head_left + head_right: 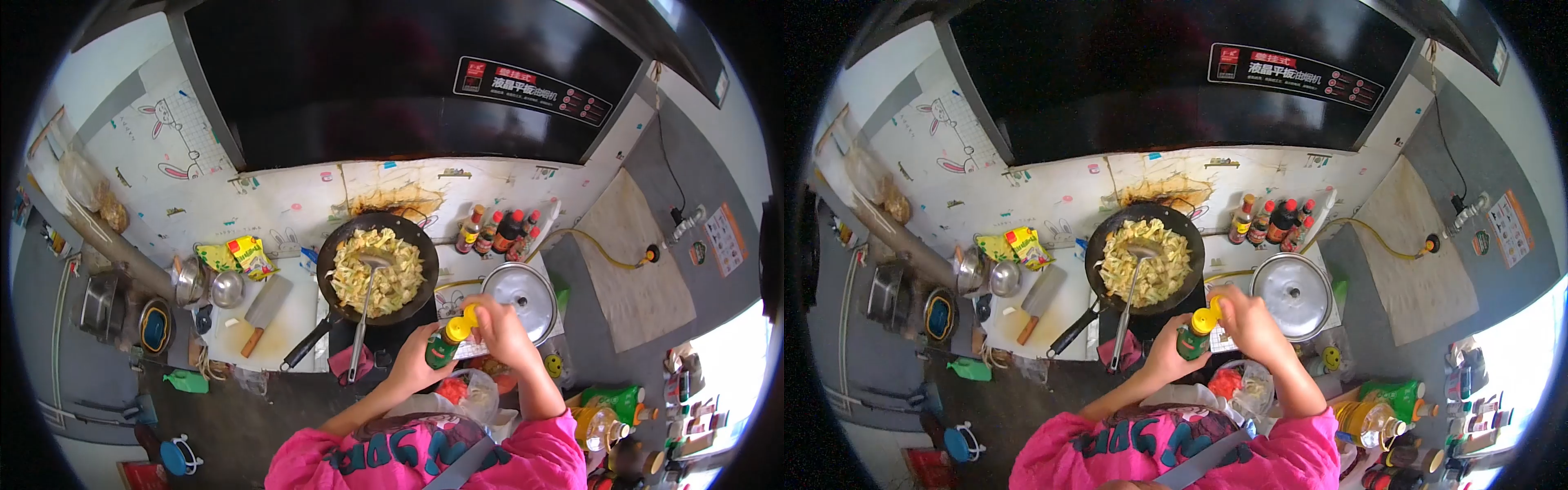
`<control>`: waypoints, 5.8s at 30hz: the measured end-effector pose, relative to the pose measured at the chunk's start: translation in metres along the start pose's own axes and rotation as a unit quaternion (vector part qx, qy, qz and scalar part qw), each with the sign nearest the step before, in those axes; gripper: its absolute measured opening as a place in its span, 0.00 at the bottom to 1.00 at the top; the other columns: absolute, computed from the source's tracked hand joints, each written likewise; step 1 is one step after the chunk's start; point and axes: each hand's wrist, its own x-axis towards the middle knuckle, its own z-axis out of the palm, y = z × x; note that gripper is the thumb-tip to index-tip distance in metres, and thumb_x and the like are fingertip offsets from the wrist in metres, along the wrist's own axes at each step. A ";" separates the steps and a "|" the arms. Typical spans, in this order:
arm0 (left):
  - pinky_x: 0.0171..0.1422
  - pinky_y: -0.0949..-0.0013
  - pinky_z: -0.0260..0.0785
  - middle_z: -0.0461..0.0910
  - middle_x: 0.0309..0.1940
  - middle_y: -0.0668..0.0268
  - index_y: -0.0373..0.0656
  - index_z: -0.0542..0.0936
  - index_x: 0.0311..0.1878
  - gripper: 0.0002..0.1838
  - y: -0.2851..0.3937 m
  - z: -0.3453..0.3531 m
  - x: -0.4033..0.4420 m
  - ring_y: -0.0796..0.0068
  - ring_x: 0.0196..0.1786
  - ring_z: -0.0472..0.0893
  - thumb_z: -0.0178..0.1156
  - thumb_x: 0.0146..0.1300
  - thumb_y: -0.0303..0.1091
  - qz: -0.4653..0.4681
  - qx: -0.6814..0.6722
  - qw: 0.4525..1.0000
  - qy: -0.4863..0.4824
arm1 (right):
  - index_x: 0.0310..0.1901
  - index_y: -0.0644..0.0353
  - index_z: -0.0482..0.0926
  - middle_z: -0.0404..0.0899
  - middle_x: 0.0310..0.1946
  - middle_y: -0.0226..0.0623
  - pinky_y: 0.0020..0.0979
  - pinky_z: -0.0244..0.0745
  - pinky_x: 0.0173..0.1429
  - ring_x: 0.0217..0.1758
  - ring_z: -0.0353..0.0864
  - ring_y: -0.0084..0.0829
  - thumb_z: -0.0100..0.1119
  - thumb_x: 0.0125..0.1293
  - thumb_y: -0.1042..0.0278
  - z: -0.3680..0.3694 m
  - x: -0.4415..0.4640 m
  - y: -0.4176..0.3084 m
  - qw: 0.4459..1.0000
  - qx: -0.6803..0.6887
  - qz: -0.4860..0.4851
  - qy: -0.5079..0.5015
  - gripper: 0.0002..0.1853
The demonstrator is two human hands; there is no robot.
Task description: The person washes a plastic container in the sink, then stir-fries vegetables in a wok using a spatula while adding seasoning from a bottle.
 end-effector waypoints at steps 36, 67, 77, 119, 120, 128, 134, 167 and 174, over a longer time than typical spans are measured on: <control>0.48 0.62 0.72 0.76 0.46 0.68 0.48 0.71 0.55 0.23 -0.022 0.040 -0.022 0.73 0.47 0.77 0.63 0.59 0.44 -0.469 -0.697 0.540 -0.061 | 0.57 0.66 0.66 0.75 0.47 0.37 0.30 0.71 0.52 0.48 0.74 0.27 0.71 0.50 0.64 0.030 -0.018 0.053 0.827 0.239 0.417 -0.292 0.34; 0.39 0.70 0.74 0.79 0.34 0.74 0.49 0.74 0.45 0.24 -0.033 0.033 0.021 0.80 0.35 0.79 0.62 0.56 0.57 -0.500 -0.694 0.518 0.002 | 0.47 0.67 0.74 0.78 0.39 0.35 0.27 0.71 0.42 0.38 0.76 0.25 0.66 0.56 0.57 0.028 0.056 0.059 0.825 0.168 0.482 -0.244 0.24; 0.36 0.69 0.74 0.79 0.32 0.71 0.46 0.74 0.44 0.23 -0.040 0.037 0.006 0.77 0.32 0.80 0.64 0.57 0.54 -0.503 -0.691 0.516 0.054 | 0.49 0.67 0.74 0.78 0.38 0.34 0.27 0.70 0.41 0.38 0.75 0.23 0.67 0.55 0.54 0.036 0.055 0.076 0.830 0.133 0.462 -0.283 0.27; 0.48 0.62 0.72 0.77 0.43 0.52 0.38 0.63 0.57 0.41 -0.024 0.026 -0.014 0.55 0.47 0.80 0.73 0.41 0.41 -0.199 -0.094 0.973 -0.073 | 0.68 0.62 0.49 0.69 0.55 0.39 0.34 0.64 0.64 0.59 0.70 0.32 0.66 0.54 0.78 0.067 -0.025 0.050 0.938 0.290 0.023 0.188 0.43; 0.47 0.62 0.72 0.77 0.43 0.51 0.38 0.63 0.57 0.41 -0.019 0.024 -0.011 0.55 0.46 0.80 0.73 0.41 0.41 -0.203 -0.092 0.972 -0.078 | 0.68 0.62 0.49 0.70 0.54 0.39 0.34 0.64 0.63 0.58 0.71 0.32 0.66 0.54 0.78 0.066 -0.026 0.050 0.938 0.288 0.024 0.190 0.43; 0.47 0.62 0.73 0.78 0.42 0.52 0.38 0.65 0.55 0.40 -0.018 0.029 -0.005 0.55 0.45 0.80 0.74 0.40 0.43 -0.165 -0.097 0.979 -0.065 | 0.59 0.57 0.62 0.72 0.49 0.40 0.33 0.67 0.58 0.53 0.74 0.31 0.61 0.59 0.77 0.046 -0.021 0.051 0.956 0.246 -0.061 0.146 0.27; 0.49 0.64 0.71 0.78 0.43 0.55 0.38 0.66 0.54 0.40 -0.013 0.032 -0.001 0.59 0.47 0.80 0.76 0.39 0.41 -0.173 -0.099 0.976 -0.084 | 0.54 0.57 0.66 0.75 0.44 0.40 0.32 0.69 0.55 0.49 0.76 0.32 0.60 0.60 0.78 0.035 -0.018 0.055 0.961 0.213 -0.097 0.150 0.21; 0.55 0.70 0.68 0.71 0.52 0.56 0.35 0.64 0.58 0.30 -0.147 0.198 0.218 0.68 0.55 0.74 0.62 0.50 0.22 -0.167 -0.089 0.978 -0.083 | 0.55 0.63 0.74 0.78 0.34 0.46 0.34 0.73 0.42 0.35 0.76 0.41 0.75 0.37 0.70 -0.079 0.152 0.233 0.969 -0.016 0.033 0.243 0.37; 0.44 0.74 0.67 0.69 0.54 0.63 0.38 0.68 0.56 0.24 -0.203 0.238 0.226 0.76 0.44 0.72 0.47 0.53 0.14 -0.287 -0.140 0.946 -0.049 | 0.53 0.61 0.73 0.79 0.38 0.48 0.39 0.73 0.46 0.41 0.78 0.46 0.73 0.39 0.72 -0.051 0.170 0.305 0.967 -0.024 0.024 0.254 0.34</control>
